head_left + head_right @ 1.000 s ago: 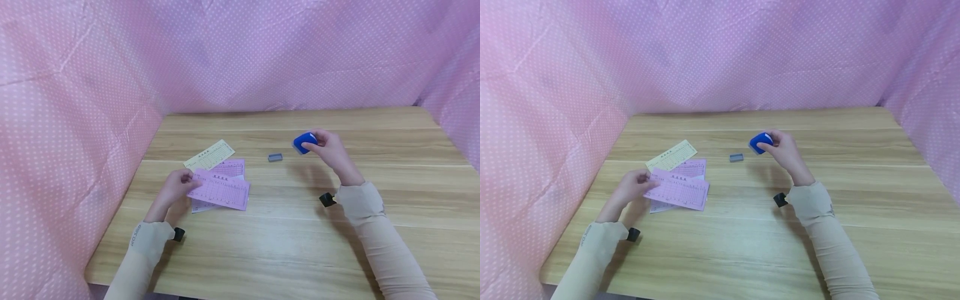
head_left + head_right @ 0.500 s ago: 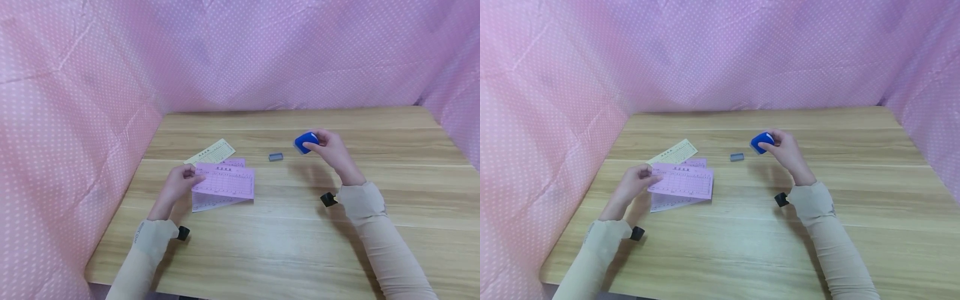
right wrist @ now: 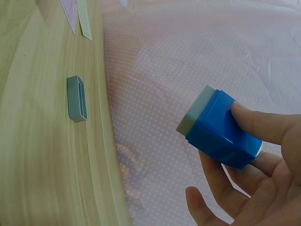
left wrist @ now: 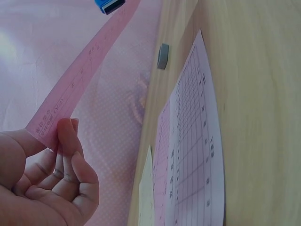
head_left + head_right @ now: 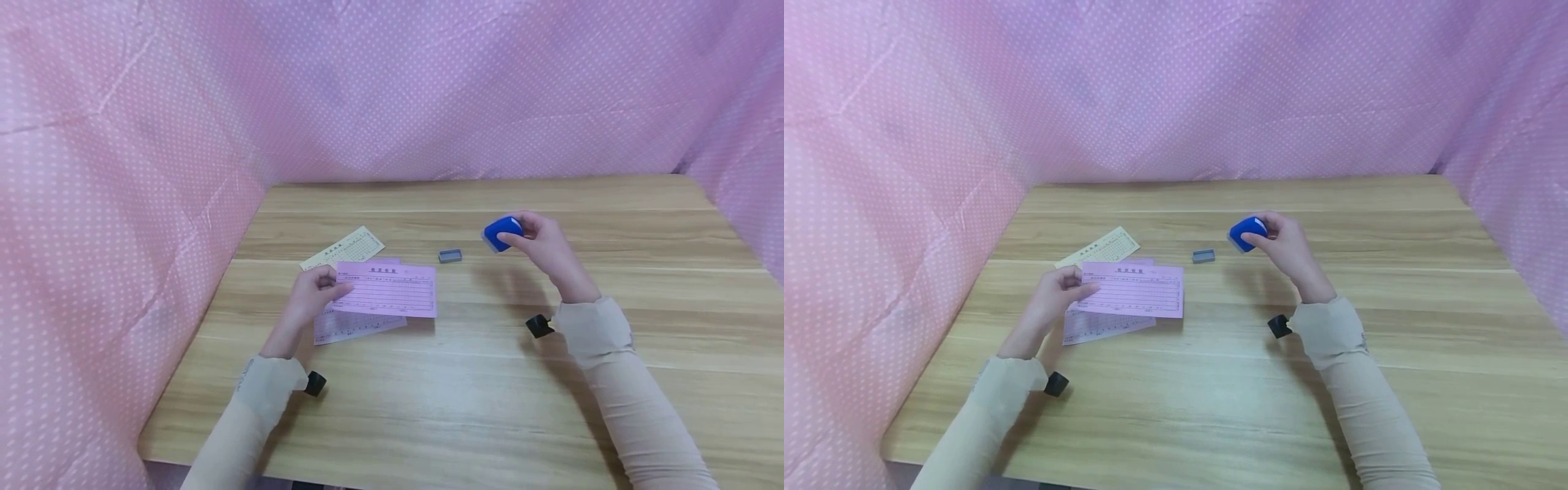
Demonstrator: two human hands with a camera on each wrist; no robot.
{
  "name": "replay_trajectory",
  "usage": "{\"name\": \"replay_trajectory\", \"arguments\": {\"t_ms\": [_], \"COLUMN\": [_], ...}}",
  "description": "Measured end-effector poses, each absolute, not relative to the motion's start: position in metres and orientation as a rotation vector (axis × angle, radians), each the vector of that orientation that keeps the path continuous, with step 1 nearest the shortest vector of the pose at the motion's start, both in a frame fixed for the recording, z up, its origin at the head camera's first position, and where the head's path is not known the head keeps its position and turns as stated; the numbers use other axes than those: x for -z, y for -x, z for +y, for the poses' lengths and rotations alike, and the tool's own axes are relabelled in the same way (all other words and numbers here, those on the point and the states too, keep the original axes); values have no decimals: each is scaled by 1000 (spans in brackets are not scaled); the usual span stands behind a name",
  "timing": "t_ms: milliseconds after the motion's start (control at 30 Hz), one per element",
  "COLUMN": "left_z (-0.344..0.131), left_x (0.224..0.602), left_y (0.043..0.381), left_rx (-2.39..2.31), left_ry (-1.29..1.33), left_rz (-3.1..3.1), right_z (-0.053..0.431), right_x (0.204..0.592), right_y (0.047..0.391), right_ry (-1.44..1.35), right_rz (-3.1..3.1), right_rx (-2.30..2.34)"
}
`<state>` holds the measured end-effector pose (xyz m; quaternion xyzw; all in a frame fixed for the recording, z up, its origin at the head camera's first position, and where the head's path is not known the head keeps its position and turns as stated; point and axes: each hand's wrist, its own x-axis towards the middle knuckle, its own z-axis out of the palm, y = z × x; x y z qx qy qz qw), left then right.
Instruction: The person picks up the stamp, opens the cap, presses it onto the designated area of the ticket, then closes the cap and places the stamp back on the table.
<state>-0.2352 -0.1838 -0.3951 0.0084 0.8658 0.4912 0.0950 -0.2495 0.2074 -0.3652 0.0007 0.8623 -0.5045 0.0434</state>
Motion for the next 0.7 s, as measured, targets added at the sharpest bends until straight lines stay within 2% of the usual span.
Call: {"name": "replay_trajectory", "arguments": {"t_ms": [333,700], "left_z": [-164,-147], "left_x": [397,405], "left_y": [233,231], "left_rx": [-1555,-1549], "left_ry": [61,11], "left_rz": [2463,2455], "right_z": [211,215], "right_x": [364,363], "right_y": [248,245], "right_ry": [8,25], "right_rz": [2630,2672], "right_rx": [1549,1534]}}
